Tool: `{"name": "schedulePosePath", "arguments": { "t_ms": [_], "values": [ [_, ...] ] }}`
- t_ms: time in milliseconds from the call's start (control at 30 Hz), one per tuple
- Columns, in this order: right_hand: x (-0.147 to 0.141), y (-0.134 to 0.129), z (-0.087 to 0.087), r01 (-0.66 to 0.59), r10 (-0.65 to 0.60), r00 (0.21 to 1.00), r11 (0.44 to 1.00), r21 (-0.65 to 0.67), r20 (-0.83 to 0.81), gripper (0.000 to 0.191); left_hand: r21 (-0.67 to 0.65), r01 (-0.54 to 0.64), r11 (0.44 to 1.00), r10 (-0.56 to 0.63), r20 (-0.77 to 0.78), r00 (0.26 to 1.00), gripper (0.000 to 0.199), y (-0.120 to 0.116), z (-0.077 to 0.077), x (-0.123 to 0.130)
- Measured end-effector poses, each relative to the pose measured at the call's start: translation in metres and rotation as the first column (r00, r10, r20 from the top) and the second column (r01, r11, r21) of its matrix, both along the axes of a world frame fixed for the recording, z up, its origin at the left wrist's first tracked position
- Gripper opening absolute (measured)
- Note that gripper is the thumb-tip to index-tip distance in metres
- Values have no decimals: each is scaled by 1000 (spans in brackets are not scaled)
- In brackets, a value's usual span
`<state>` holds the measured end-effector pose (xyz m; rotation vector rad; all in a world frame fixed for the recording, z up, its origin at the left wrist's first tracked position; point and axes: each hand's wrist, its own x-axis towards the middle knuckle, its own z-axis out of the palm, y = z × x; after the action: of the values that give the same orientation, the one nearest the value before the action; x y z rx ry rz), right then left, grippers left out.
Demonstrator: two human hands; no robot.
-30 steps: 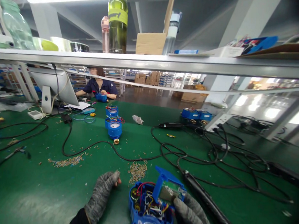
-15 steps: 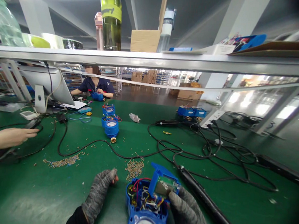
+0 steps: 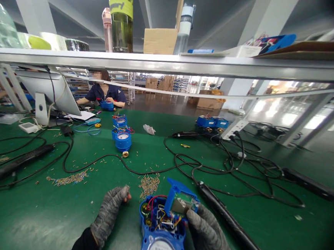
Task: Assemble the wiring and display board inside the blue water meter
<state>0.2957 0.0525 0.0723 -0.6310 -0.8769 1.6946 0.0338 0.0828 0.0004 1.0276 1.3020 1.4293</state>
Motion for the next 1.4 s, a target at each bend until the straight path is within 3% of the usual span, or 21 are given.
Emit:
{"name": "schedulePosePath", "arguments": {
  "t_ms": [367, 800, 1133, 1267, 1400],
  "values": [
    [7, 1, -11, -3, 3, 999, 1000, -1, 34, 27, -1, 9, 1000, -9, -1, 1000, 50, 0, -3, -1],
    [2, -3, 2, -81, 81, 996, 996, 26, -24, 28, 4, 5, 1000, -5, 9, 1000, 51, 0, 0, 1],
    [4, 0, -6, 34, -38, 996, 999, 43, 82, 29, 17, 23, 1000, -23, 17, 1000, 49, 3, -2, 0],
    [11, 4, -17, 47, -56, 987, 997, 67, 150, 24, 30, 14, 999, -15, 28, 999, 50, 3, -1, 1],
    [22, 10, -41, 126, -141, 964, 989, 77, 227, 30, 34, -4, 999, 3, 43, 999, 51, 3, 1, 3]
  ]
}}
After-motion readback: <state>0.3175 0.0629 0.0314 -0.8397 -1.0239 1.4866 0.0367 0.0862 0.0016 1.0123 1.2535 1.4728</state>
